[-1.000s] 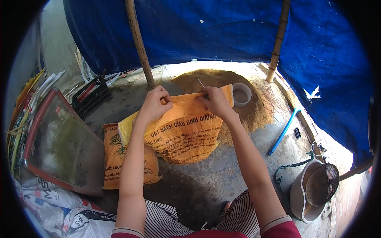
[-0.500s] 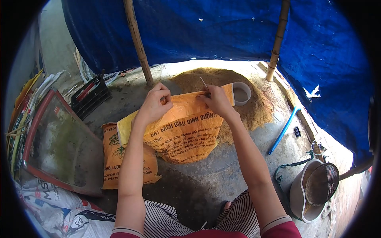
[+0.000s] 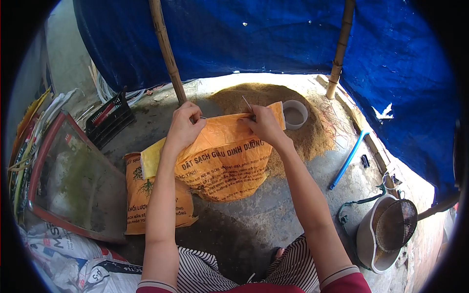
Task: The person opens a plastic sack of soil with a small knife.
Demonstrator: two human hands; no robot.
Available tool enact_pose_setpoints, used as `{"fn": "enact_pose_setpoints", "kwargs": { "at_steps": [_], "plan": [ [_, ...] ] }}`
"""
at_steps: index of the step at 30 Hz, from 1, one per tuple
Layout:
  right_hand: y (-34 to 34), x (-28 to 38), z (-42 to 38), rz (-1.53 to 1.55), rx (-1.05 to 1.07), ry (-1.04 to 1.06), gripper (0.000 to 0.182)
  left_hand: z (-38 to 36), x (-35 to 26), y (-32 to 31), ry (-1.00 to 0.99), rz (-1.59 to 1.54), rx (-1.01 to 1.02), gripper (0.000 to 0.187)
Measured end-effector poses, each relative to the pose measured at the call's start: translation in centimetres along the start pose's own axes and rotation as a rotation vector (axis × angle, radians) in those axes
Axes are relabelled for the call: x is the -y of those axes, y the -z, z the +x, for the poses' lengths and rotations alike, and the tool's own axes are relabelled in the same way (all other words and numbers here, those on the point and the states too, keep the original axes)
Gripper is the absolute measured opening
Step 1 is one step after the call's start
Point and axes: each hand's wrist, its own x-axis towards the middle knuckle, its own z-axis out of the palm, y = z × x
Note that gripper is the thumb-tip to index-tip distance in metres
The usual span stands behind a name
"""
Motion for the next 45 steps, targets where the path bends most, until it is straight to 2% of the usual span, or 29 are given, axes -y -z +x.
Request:
{"fn": "enact_pose_setpoints", "kwargs": {
  "at_steps": [2,4,5,7,8,10,11,13,14,15,16,17,18,19,20,22,23,25,26,28,29,31,35,37,38,40,41,43,45],
  "plan": [
    [0.0,-0.1,0.0,-0.005,-0.004,0.003,0.015,0.1,0.2,0.2,0.014,0.013,0.005,0.016],
    [0.1,0.5,-0.1,-0.009,-0.009,0.006,0.015,0.3,0.8,0.8,0.072,0.178,0.192,0.016],
    [0.4,0.7,-0.2,0.015,0.008,-0.057,0.014,0.0,1.0,0.9,0.071,0.178,0.193,0.016],
    [0.9,1.2,-0.3,0.039,0.024,-0.117,0.014,-0.5,-0.1,1.8,0.053,0.215,0.204,0.038],
    [1.0,1.2,-0.2,0.036,0.047,-0.137,0.017,-0.5,-0.8,1.8,0.054,0.216,0.203,0.038],
    [1.2,1.5,-0.1,0.032,0.071,-0.157,0.019,-0.4,-3.1,0.8,-0.007,0.297,0.034,0.060],
    [1.3,1.8,-0.1,0.026,0.088,-0.121,0.018,-0.3,-3.4,-0.1,-0.007,0.297,0.034,0.060],
    [1.2,1.9,-0.3,0.020,0.108,-0.084,0.017,-0.3,-3.4,-2.3,-0.091,0.407,0.159,0.067],
    [1.3,1.9,-0.3,0.032,0.097,-0.096,0.021,-0.5,-3.5,-3.2,0.024,0.324,0.170,0.060],
    [1.6,1.7,-0.4,0.041,0.083,-0.109,0.025,-0.6,-3.0,-3.4,0.023,0.321,0.167,0.060],
    [1.9,1.1,-0.4,0.035,0.079,-0.107,0.025,-0.5,-2.6,-3.7,0.022,0.342,0.166,0.051],
    [2.4,0.3,-0.4,-0.017,0.010,-0.037,0.028,-0.4,-2.2,-4.0,0.019,0.363,0.167,0.043],
    [3.1,0.3,-0.6,-0.068,-0.058,0.031,0.032,-0.2,-1.9,-4.1,0.013,0.359,0.169,0.043],
    [3.9,0.3,-0.9,-0.069,-0.059,0.028,0.032,0.0,-1.4,-3.9,0.006,0.344,0.176,0.035],
    [4.8,0.3,-1.1,-0.091,-0.102,-0.072,0.036,0.1,-1.0,-3.8,0.003,0.331,0.183,0.026],
    [5.6,-0.2,-1.1,-0.098,-0.168,-0.277,0.041,0.3,-0.9,-3.7,0.041,0.303,0.201,0.025],
    [5.9,-0.9,-1.1,-0.098,-0.167,-0.278,0.041,0.4,-1.0,-3.7,0.075,0.276,0.221,0.023],
    [6.2,-2.4,-0.9,0.149,-0.046,-0.424,0.032,0.5,-1.4,-3.6,0.139,0.239,0.257,0.024],
    [6.1,-3.3,-0.8,0.154,-0.048,-0.424,0.032,0.7,-1.4,-3.5,0.202,0.203,0.292,0.024],
    [5.9,-4.6,-0.8,0.370,-0.007,-0.465,0.024,0.8,-0.9,-3.4,0.209,0.175,0.309,0.025],
    [5.8,-5.2,-0.8,0.372,-0.007,-0.467,0.024,0.9,-0.5,-3.4,0.218,0.143,0.323,0.025],
    [5.5,-5.1,-0.8,0.355,-0.050,-0.375,0.023,1.0,-0.4,-3.2,0.219,0.149,0.333,0.025],
    [5.1,-4.7,-1.1,0.447,-0.108,-0.364,0.020,1.2,-0.1,-3.7,0.223,0.179,0.332,0.028],
    [4.8,-3.8,-1.0,0.213,-0.334,-0.331,0.022,0.7,-0.5,-4.0,0.221,0.262,0.279,0.030],
    [4.6,-3.4,-0.8,0.212,-0.329,-0.329,0.022,0.5,-0.7,-4.2,0.220,0.343,0.226,0.031],
    [3.9,-0.1,-0.6,0.046,-0.408,-0.034,0.026,0.5,-1.2,-4.0,0.206,0.331,0.238,0.036],
    [3.0,1.1,-0.7,0.048,-0.398,-0.032,0.026,0.3,-1.4,-3.9,0.187,0.323,0.256,0.040],
    [0.9,3.2,-0.8,-0.041,-0.180,0.178,0.030,0.3,-1.0,-3.7,0.137,0.285,0.273,0.047],
    [-1.1,3.1,-0.8,-0.136,-0.088,0.188,0.029,-0.2,-0.2,-2.6,0.085,0.252,0.287,0.054]
  ]
}}
